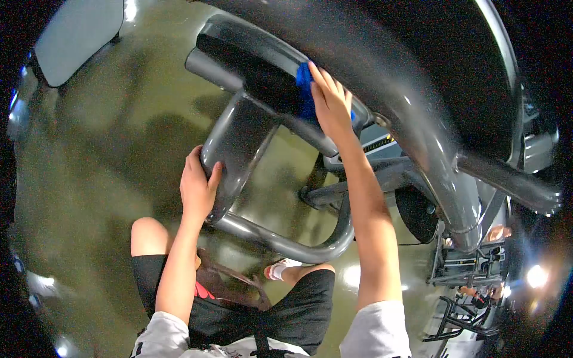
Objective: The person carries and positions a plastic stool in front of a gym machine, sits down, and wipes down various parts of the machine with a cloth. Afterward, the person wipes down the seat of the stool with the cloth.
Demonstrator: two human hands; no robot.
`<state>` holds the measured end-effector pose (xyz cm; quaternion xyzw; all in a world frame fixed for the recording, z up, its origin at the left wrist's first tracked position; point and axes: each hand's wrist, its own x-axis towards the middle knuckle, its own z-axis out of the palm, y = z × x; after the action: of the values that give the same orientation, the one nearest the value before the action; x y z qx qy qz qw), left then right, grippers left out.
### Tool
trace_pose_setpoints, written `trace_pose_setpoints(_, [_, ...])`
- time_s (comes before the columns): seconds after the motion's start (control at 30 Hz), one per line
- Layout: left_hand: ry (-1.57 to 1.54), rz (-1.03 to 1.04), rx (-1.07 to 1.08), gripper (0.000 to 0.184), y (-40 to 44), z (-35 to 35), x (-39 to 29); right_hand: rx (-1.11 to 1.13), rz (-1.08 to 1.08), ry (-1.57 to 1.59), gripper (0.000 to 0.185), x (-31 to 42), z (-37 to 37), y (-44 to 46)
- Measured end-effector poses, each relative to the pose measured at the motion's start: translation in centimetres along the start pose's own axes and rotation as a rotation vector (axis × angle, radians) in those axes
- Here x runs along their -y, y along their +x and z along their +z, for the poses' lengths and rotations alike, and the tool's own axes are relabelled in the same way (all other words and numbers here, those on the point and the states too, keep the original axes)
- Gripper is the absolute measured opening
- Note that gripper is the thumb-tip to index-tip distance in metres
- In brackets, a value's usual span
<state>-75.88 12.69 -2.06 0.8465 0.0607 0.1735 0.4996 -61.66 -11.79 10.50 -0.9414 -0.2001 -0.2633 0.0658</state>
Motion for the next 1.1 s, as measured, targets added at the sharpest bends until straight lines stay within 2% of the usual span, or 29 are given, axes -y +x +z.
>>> trace_pose_setpoints(0.1, [-0.004,0.062,-0.047,0.056,0.1,0.4,0.4,0.142,-0.132,-0.026,0.045,3.4,1.4,4.6])
trace_pose_setpoints(0.27, [0.009,0.031,-0.005,0.053,0.0,-0.1,0.1,0.261,-0.24,-0.187,0.05,6.4,2.8,8.7])
trace_pose_setpoints(0.33, [0.035,0.023,-0.011,0.054,0.0,-0.1,0.1,0.229,-0.268,-0.187,0.05,7.0,3.6,9.3])
trace_pose_setpoints(0.43, [0.038,0.02,-0.019,0.055,0.0,0.0,0.0,0.112,-0.437,-0.285,0.055,8.4,4.4,10.4])
trace_pose_setpoints(0.47, [0.039,0.014,-0.019,0.055,0.0,0.0,0.0,0.117,-0.439,-0.282,0.055,9.2,5.2,10.9])
trace_pose_setpoints(0.53, [0.031,0.016,-0.005,0.056,0.1,-0.1,0.0,0.221,-0.593,-0.376,0.058,10.9,7.5,12.4])
trace_pose_setpoints(0.57, [0.02,0.013,0.007,0.057,0.2,-0.1,0.1,0.179,-0.688,-0.425,0.057,11.9,8.9,12.3])
trace_pose_setpoints(0.6, [0.028,0.021,0.007,0.058,0.1,0.0,0.2,0.262,-0.663,-0.474,0.052,13.3,10.0,12.0])
trace_pose_setpoints(0.67, [0.047,0.025,0.02,0.058,0.2,-0.1,0.2,0.058,-0.682,-0.305,0.046,13.2,15.5,11.9])
trace_pose_setpoints(0.7, [0.031,0.039,0.018,0.06,0.2,-0.1,0.3,0.071,-0.591,-0.165,0.043,14.0,15.9,11.5])
trace_pose_setpoints(0.8, [0.054,0.025,0.04,0.062,0.1,0.0,0.3,0.007,-0.522,-0.247,0.042,15.2,16.5,10.8])
trace_pose_setpoints(0.83, [0.056,0.02,0.038,0.063,0.2,0.0,0.3,-0.177,-0.634,-0.292,0.031,15.0,16.6,11.2])
trace_pose_setpoints(0.93, [0.033,0.021,0.034,0.062,0.2,-0.1,0.3,-0.041,-0.537,-0.351,0.024,15.2,15.2,10.3])
trace_pose_setpoints(0.97, [0.034,0.022,0.032,0.062,0.2,0.0,0.3,-0.056,-0.503,-0.384,0.018,15.4,14.4,9.5])
trace_pose_setpoints(1.0, [0.039,0.02,0.033,0.063,0.2,0.0,0.3,-0.057,-0.506,-0.385,0.018,15.6,13.5,8.5])
trace_pose_setpoints(1.07, [0.041,0.011,0.025,0.063,0.1,0.0,0.3,0.154,-0.23,-0.52,0.028,15.8,11.6,6.6])
trace_pose_setpoints(1.1, [0.034,0.015,0.019,0.063,0.2,0.0,0.3,0.154,-0.241,-0.521,0.028,15.9,10.7,6.1])
